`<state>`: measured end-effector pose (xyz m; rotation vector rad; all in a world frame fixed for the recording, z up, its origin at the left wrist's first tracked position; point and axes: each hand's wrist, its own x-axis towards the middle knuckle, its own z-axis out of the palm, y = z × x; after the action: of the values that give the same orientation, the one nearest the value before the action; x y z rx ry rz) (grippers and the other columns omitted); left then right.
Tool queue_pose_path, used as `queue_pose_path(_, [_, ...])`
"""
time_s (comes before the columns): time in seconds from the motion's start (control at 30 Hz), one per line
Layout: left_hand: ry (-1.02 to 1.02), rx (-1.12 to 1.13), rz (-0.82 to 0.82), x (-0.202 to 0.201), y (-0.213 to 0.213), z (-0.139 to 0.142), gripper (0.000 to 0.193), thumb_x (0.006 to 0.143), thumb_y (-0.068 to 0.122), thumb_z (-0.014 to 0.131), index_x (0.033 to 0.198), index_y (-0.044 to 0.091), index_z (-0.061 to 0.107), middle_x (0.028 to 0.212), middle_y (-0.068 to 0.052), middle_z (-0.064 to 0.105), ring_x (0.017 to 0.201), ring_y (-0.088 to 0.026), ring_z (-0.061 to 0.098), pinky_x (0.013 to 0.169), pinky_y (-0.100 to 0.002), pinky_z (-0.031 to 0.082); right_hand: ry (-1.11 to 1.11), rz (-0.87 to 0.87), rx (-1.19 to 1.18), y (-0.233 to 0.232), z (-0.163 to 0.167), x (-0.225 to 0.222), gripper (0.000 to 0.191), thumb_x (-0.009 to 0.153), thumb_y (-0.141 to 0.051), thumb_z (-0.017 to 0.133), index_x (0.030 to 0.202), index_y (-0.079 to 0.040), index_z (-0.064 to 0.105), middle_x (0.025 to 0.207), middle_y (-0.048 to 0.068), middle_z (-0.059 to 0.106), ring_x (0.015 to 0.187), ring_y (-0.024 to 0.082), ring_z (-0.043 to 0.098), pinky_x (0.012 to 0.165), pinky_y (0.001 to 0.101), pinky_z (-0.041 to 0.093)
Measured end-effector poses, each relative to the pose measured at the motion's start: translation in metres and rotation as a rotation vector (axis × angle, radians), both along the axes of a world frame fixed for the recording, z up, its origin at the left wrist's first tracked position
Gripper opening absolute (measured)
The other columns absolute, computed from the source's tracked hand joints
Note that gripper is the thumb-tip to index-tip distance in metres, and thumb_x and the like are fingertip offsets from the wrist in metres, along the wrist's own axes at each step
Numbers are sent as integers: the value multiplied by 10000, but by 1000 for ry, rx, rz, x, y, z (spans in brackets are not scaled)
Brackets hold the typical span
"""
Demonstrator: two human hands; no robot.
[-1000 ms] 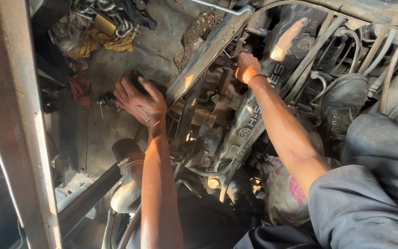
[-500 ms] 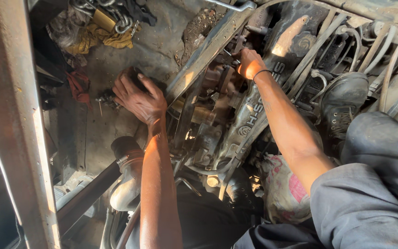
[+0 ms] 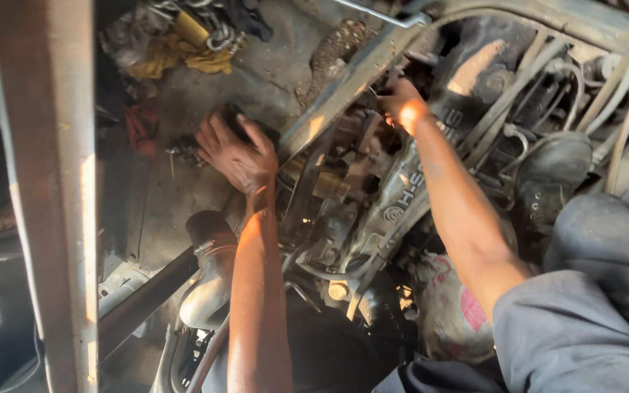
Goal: The person works on a vehicle engine, using a wrench to tighten bolts and a rag to wipe components. They repeatedly reach into the engine bay, adjust fasteners, and clean surfaces while positioned over the engine.
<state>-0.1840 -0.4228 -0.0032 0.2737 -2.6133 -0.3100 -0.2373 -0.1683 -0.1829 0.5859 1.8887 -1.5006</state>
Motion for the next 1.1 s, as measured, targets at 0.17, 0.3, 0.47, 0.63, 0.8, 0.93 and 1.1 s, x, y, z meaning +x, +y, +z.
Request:
queue_pose_path(0.17, [13,-18,8,-1,0,1,327,1001,294,550,1222,66,624,1246,-126,624,1201,-365,554,1009,-544,397,-498,-818,-920,1,-1,10,248,1087,-190,616,878,-126,499,668,-33,426,483,74,385,415,212,317])
queue_pose_path(0.3, [26,-19,14,-2,-1,-3,319,989,293,561,1213,75,622,1245,-123,626,1199,-362,553,1015,-539,402,-417,-855,-1050,-6,1,8,358,1011,-161,393,1009,-65,738,597,-37,375,442,72,316,378,205,262])
queue_pose_path(0.47, [-22,2,40,2,1,-1,342,984,301,571,1231,67,613,1252,-136,615,1199,-370,549,995,-527,411,-376,-732,-668,-15,5,0,271,990,-204,442,723,-174,413,545,-39,376,385,96,272,328,252,208])
queue_pose_path(0.63, [-3,3,9,1,3,6,339,994,298,560,1234,66,616,1250,-136,617,1204,-373,550,1017,-548,402,-443,-792,-1028,-16,12,0,277,1057,-130,401,781,-144,401,619,-33,374,464,73,363,392,218,285])
queue_pose_path(0.8, [0,4,2,-1,1,1,338,1012,301,541,1246,70,619,1262,-135,620,1216,-373,555,1018,-559,395,-395,-929,-1130,-16,8,5,262,1041,-104,443,785,-120,391,612,-16,368,451,97,364,401,250,302])
queue_pose_path(0.93, [-15,-18,18,0,0,-3,357,1013,308,540,1265,67,617,1263,-135,619,1207,-373,553,1018,-570,391,-442,-960,-1114,-15,2,10,210,1043,-67,420,836,-100,427,657,-15,419,489,84,390,431,238,311])
queue_pose_path(1.1, [-17,-4,11,1,2,0,345,1018,305,537,1257,67,609,1261,-129,624,1223,-374,549,1015,-571,390,-343,-814,-1178,-12,-2,18,204,1036,-102,452,835,-105,419,626,-8,420,470,111,399,415,262,328])
